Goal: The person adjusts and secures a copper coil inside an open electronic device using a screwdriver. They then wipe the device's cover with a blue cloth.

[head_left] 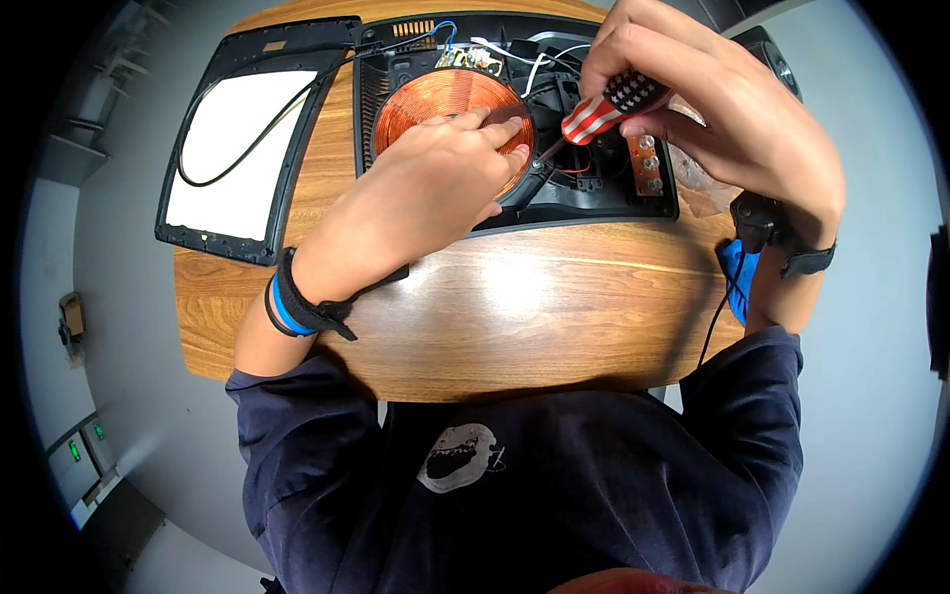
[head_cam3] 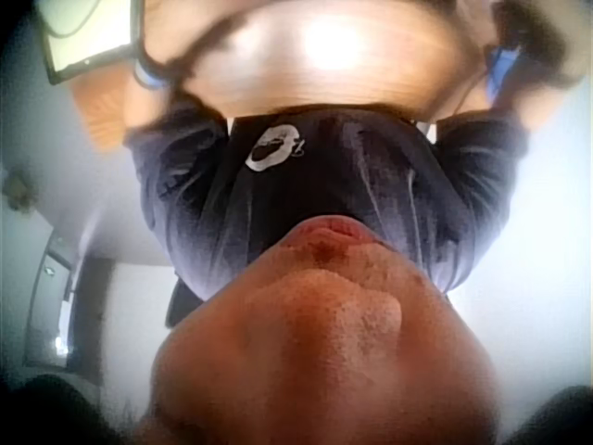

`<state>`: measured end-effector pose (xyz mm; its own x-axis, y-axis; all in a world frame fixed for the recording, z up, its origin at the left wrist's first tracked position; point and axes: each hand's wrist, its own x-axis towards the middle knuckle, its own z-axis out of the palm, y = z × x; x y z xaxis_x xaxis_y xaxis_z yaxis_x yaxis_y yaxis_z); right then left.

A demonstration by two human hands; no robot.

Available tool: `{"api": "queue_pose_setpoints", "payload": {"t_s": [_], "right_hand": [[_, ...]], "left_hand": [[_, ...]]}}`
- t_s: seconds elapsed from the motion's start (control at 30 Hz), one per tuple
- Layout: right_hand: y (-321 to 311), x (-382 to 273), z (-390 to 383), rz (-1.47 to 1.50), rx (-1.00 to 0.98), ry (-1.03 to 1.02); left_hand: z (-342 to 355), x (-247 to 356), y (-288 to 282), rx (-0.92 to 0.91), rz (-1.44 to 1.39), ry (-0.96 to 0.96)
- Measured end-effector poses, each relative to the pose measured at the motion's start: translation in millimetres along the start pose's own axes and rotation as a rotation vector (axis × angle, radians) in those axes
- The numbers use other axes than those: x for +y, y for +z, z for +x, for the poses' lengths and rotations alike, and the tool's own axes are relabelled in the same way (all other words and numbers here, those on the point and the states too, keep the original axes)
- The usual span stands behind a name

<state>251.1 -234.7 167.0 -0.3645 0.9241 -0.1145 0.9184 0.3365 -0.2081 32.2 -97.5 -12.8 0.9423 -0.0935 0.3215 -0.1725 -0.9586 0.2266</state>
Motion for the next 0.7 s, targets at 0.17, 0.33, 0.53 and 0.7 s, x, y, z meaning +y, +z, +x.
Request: {"api": "queue_pose_setpoints", "payload": {"t_s": [0.17,0.33,0.53,0.7], "right_hand": [[2,-5,-13,-0.053,-0.034,0.28],[3,2,-8,0.016,0.022,0.056],[-1,-5,-11,-0.126,0.021,0.282],[19,24,-5,0.043,0.22,-0.093]], "left_hand": [[0,0,-2,-0.012,-0.026,-0.004],[2,0,-4,-0.022,-0.014,-0.004],[2,2,-7,-0.179,-0.055,-0.093],[2,2,-8,-0.155,-0.072,-0.089]]}}
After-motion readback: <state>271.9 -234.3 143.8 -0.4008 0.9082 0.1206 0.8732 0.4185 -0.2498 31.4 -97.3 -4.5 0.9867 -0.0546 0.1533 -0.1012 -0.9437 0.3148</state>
